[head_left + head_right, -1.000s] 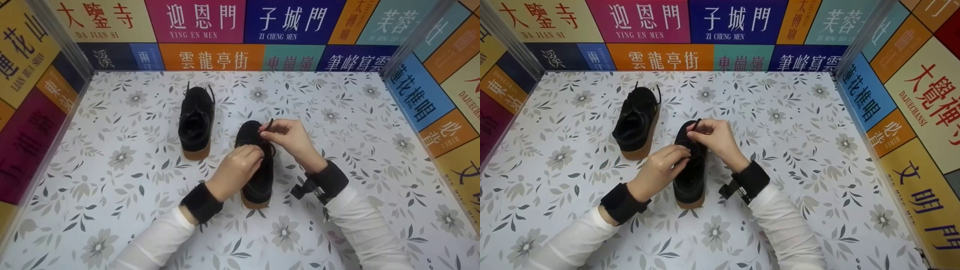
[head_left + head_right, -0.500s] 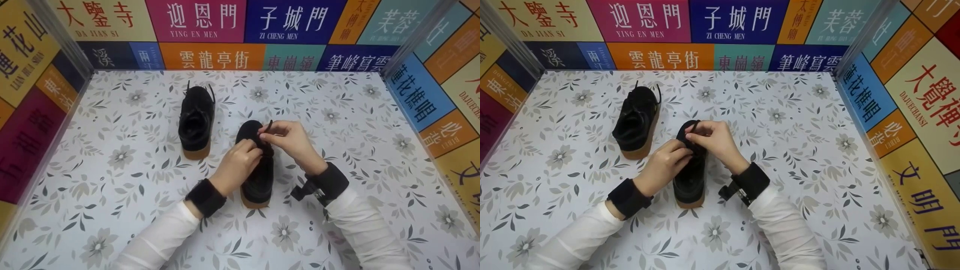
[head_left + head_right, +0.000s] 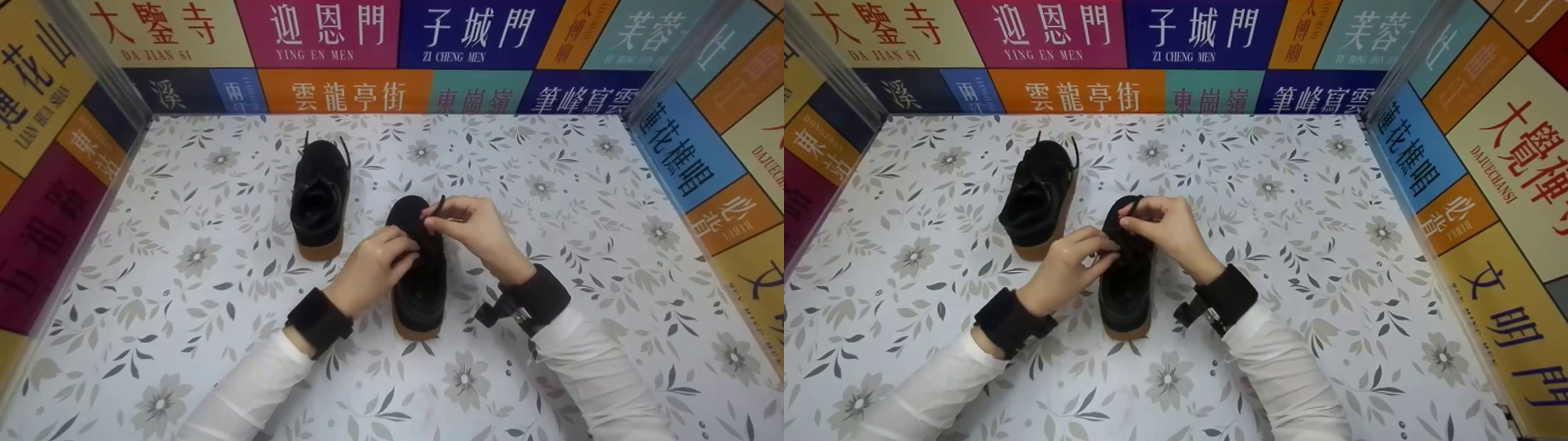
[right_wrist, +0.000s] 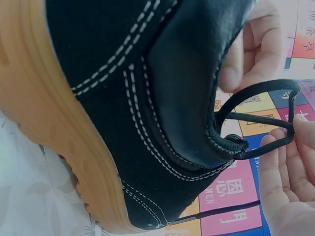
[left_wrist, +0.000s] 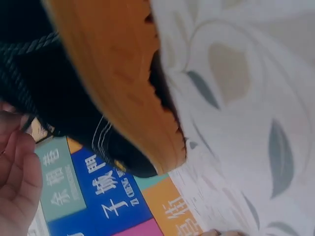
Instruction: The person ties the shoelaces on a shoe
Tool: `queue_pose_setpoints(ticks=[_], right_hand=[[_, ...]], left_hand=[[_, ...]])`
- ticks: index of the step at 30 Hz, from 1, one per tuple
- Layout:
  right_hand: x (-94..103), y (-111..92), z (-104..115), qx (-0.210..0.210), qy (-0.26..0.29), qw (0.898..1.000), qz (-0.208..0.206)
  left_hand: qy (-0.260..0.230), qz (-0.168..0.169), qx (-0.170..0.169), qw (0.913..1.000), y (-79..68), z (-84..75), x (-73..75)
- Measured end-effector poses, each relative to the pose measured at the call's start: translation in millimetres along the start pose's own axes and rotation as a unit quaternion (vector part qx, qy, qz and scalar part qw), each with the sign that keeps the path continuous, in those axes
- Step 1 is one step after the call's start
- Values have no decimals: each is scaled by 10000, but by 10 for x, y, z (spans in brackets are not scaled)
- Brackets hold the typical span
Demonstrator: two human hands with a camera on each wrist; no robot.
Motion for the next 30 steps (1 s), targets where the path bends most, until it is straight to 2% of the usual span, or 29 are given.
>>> queue_pose_setpoints(ticks=[4, 8, 13, 18, 23, 30], right_hand=[[8, 9, -7, -76, -43, 10000, -29], [5, 11, -10, -117, -18, 9999, -21], [-3, 3, -11, -92, 8, 10000, 22], [-10, -6, 5, 30, 3, 10000, 59], [-14, 4, -2, 57, 98, 9999, 61], [-9, 13, -11, 55, 34, 10000, -43]], left_hand=[[-371, -225, 250, 9987, 42, 122, 49], [-669, 12, 368, 9971, 57, 254, -14], [-1070, 396, 56, 9935, 57, 365, -138], [-1351, 455, -332, 9892, 60, 420, -210], [-1286, 422, -350, 9902, 42, 441, -235], [-1008, 221, 100, 9946, -9, 447, -179]])
Point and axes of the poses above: each hand's wrist, its own y-axis towards the middle knuckle, its own x-axis out of the back of the hand, z = x × y, the point moved 4 cm from there along y, towards the middle knuckle, and after that the axes turned 14 degrees about -x, right-handed, at the moved point
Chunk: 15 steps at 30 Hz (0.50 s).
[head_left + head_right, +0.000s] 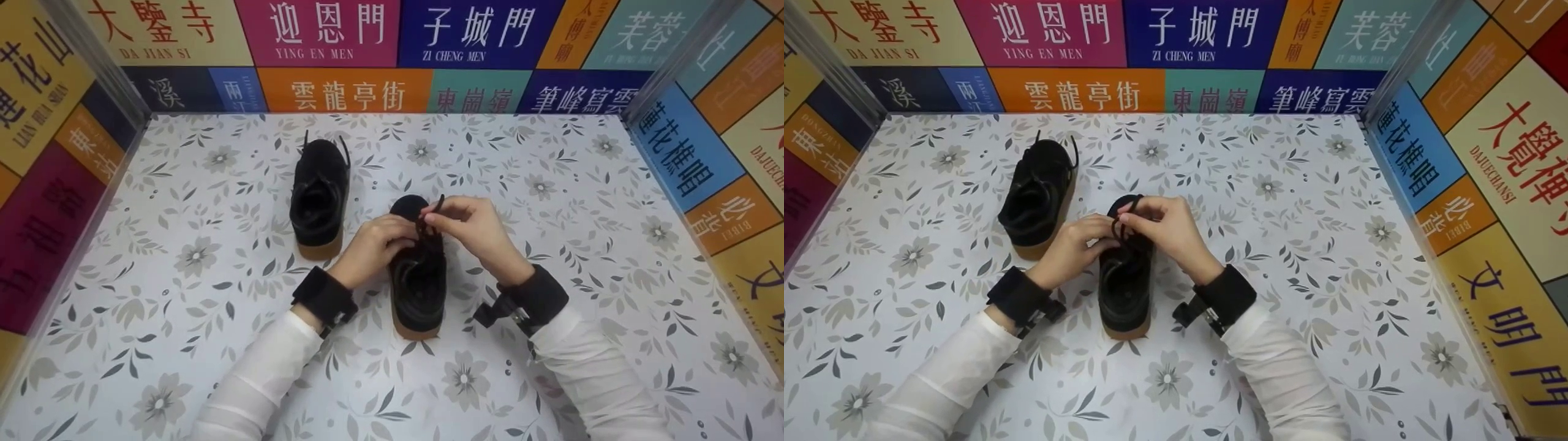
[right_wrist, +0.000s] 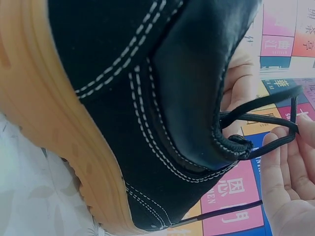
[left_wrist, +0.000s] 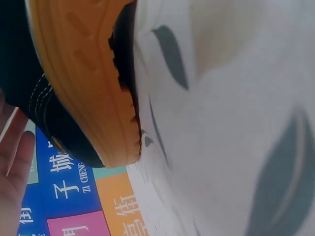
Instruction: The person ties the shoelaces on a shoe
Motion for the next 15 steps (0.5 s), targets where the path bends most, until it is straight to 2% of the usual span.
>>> queue_pose_setpoints(ticks=[7, 15], right_hand=[[1, 2, -4, 14, 92, 10000, 13], [6, -4, -15, -91, 224, 9997, 54]], left_hand=[[310, -268, 420, 9983, -45, -23, 129], [635, -786, 672, 9926, -55, -173, 417]])
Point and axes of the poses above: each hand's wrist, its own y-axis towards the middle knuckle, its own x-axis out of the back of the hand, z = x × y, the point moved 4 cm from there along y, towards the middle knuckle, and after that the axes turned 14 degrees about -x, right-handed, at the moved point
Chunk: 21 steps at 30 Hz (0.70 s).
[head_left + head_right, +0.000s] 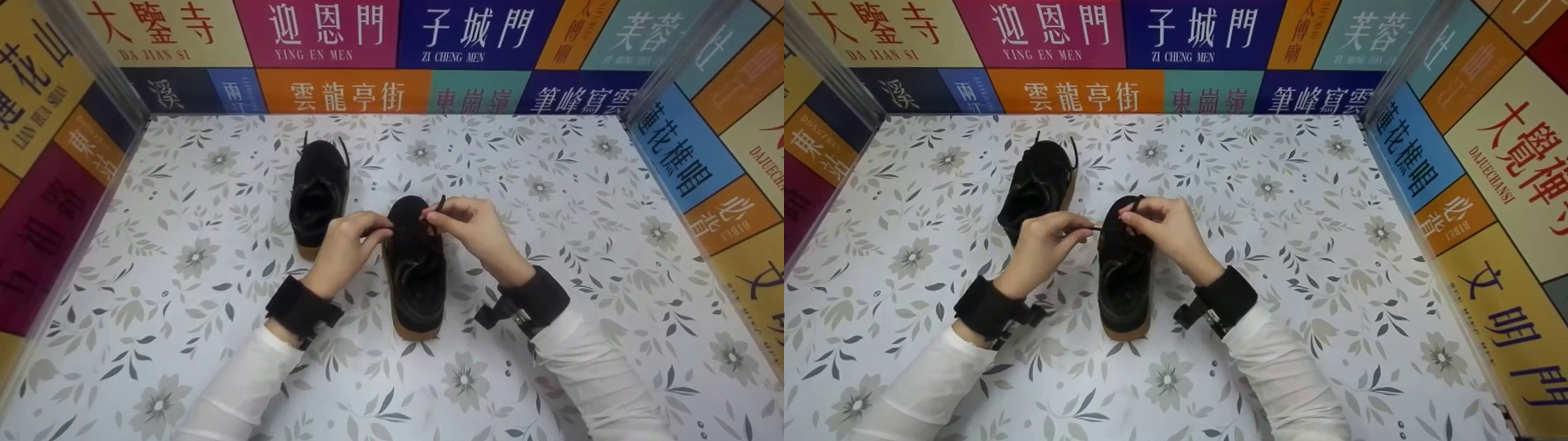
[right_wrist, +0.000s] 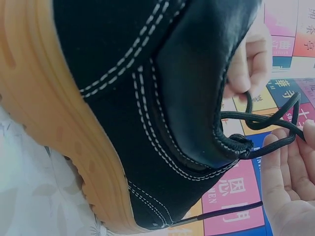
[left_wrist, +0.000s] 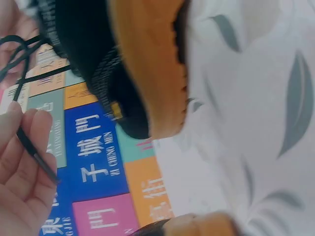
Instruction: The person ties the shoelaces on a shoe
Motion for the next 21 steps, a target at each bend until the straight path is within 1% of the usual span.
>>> queue_pose_setpoints(ticks=[3, 7, 12, 18, 21], right_hand=[[6, -4, -8, -49, 12, 10000, -12], [17, -17, -10, -61, 85, 9999, -24], [33, -30, -18, -16, 103, 9999, -57], [41, -30, -56, 43, 229, 9997, -73], [41, -33, -75, 50, 330, 9994, -48]], left_hand=[[98, -157, 58, 9998, -8, -38, 121], [306, -247, 226, 9990, -54, -54, 252], [430, -242, 491, 9976, -151, -34, 378], [313, -192, 853, 9957, -283, 27, 493], [267, -95, 1051, 9941, -351, 66, 538]])
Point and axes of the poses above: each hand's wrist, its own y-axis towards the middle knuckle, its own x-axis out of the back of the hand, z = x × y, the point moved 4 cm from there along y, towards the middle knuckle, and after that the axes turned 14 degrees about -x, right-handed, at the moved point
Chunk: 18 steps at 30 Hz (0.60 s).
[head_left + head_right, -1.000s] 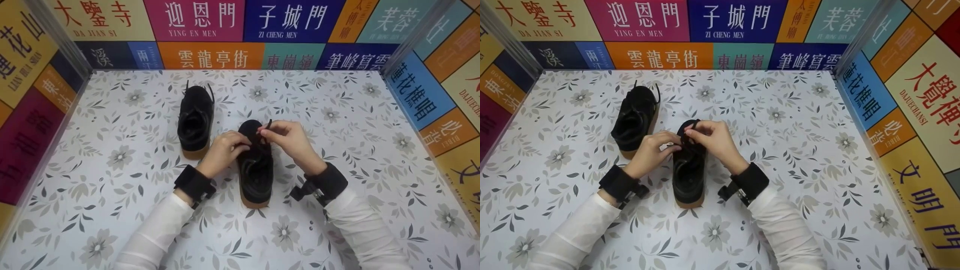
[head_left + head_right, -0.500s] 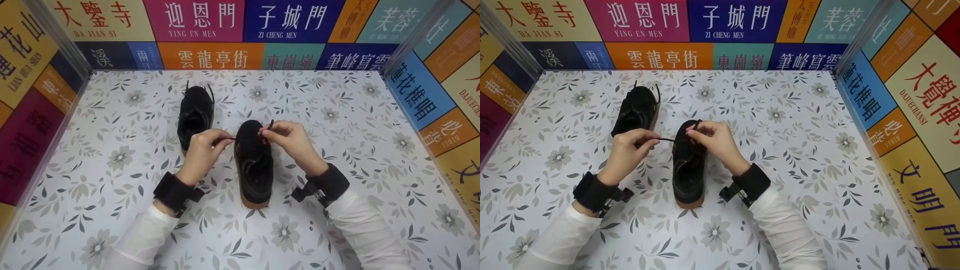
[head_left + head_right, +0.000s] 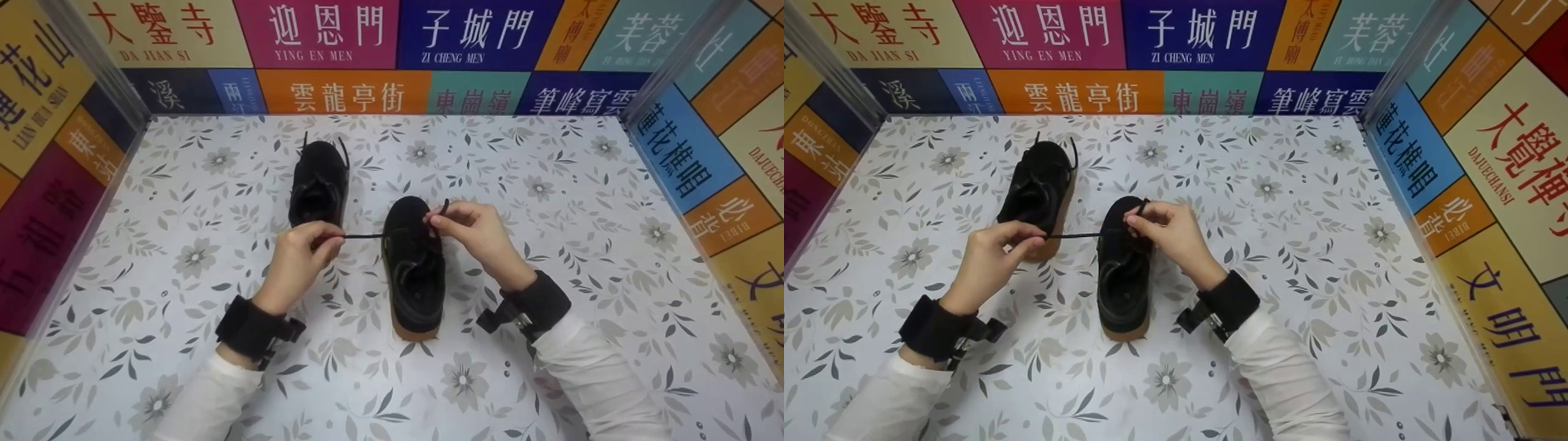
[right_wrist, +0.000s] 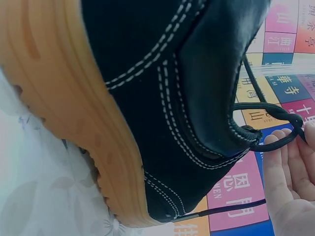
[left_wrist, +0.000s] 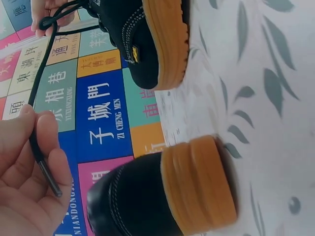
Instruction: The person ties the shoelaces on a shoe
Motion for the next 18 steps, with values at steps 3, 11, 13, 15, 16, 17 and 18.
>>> queue_pose_setpoints(ticks=[3, 11, 13, 15, 16, 17, 18], right_hand=[[12, -1, -16, -26, 16, 10000, 17], [66, -20, -93, -150, 185, 9997, 19], [85, -26, -117, -162, 280, 9995, 55], [103, -35, -140, -185, 368, 9991, 133], [115, -37, -155, -198, 404, 9989, 155], [129, -40, -169, -208, 410, 9988, 167], [145, -44, -184, -227, 413, 9988, 161]], left_hand=[[-25, 128, 182, 9997, -49, 51, 40], [-38, 353, 449, 9984, -123, 138, 132], [15, 455, 484, 9978, -139, 158, 141], [19, 556, 557, 9969, -157, 175, 149], [20, 608, 595, 9964, -166, 184, 150], [16, 654, 631, 9959, -175, 194, 151], [6, 689, 667, 9954, -185, 207, 151]])
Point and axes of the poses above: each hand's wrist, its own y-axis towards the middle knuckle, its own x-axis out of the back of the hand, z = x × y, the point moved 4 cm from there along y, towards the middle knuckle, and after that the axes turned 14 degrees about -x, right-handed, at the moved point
